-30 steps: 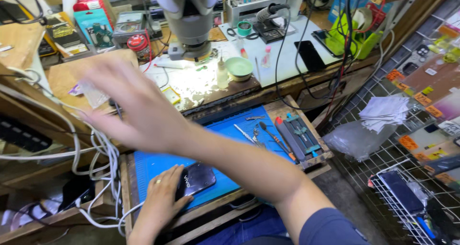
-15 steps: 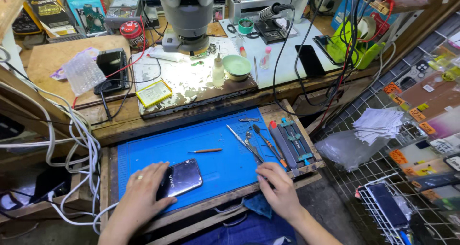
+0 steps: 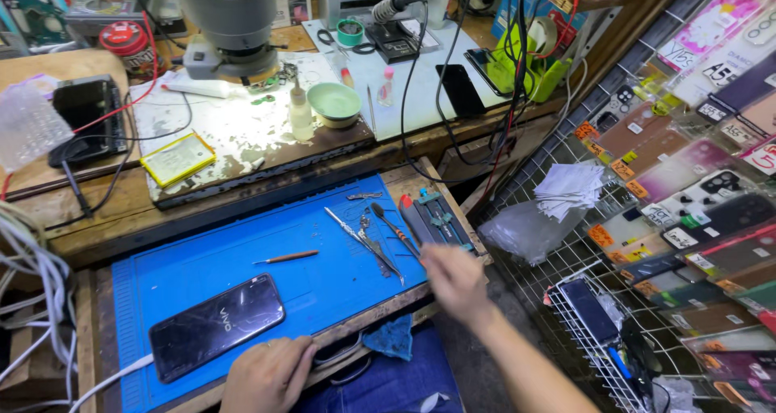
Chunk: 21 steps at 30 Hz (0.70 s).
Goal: The person holds a smartphone and connects a charging cable to it. They then place the phone on a blue mat and use a small tool to work on the device's edge. The person also handles a small component with their fingers.
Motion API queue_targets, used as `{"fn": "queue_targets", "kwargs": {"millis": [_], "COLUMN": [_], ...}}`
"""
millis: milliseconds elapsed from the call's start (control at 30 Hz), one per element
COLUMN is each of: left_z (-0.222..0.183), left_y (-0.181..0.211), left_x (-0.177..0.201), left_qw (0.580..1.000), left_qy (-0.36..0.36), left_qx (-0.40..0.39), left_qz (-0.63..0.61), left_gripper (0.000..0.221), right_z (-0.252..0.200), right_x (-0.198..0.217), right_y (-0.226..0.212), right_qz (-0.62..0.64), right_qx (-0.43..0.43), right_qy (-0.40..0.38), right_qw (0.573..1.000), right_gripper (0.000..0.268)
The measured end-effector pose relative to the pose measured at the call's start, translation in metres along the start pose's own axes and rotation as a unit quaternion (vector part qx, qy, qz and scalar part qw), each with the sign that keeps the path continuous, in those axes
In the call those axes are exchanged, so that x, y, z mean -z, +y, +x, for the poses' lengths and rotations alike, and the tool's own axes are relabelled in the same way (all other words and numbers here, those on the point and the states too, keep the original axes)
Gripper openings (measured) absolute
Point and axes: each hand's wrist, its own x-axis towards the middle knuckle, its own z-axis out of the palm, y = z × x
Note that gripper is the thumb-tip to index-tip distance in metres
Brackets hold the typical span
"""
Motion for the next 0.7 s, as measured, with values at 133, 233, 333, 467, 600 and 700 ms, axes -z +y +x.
{"fn": "queue_targets", "kwargs": {"millis": [133, 233, 333, 467, 600, 700], "left_z": [-0.003, -0.025, -0.053, -0.093, -0.096, -0.094], "left_y": [-0.008, -0.03, -0.064, -0.101, -0.109, -0.114], "left_x": [-0.016, -0.036, -0.085, -0.138, -0.153, -0.152], "left_qw": [0.999, 0.998, 0.994, 0.99, 0.987, 0.987], "left_qy": [0.0, 0.021, 0.007, -0.02, -0.023, -0.033], "left_qx": [-0.031, -0.038, -0.031, -0.007, -0.014, -0.019], "left_qz": [0.034, 0.055, 0.104, 0.137, 0.16, 0.159], "left_gripper": [0.016, 0.017, 0.022, 0.033, 0.033, 0.033], "right_z": [0.069, 0.135, 0.176, 0.196, 0.194, 0.194], "right_x": [-0.007, -0.018, -0.034, -0.042, -0.042, -0.043], "right_y": [0.101, 0.188, 0.243, 0.301, 0.325, 0.325], "right_qz": [-0.019, 0.185, 0.1, -0.084, -0.187, -0.216], "right_qx": [-0.194, -0.449, -0.504, -0.503, -0.458, -0.434], "right_qy": [0.088, 0.131, 0.173, 0.164, 0.156, 0.125], "right_qw": [0.977, 0.864, 0.841, 0.845, 0.855, 0.865], "right_gripper": [0.021, 0.046, 0.055, 0.051, 0.05, 0.055]}}
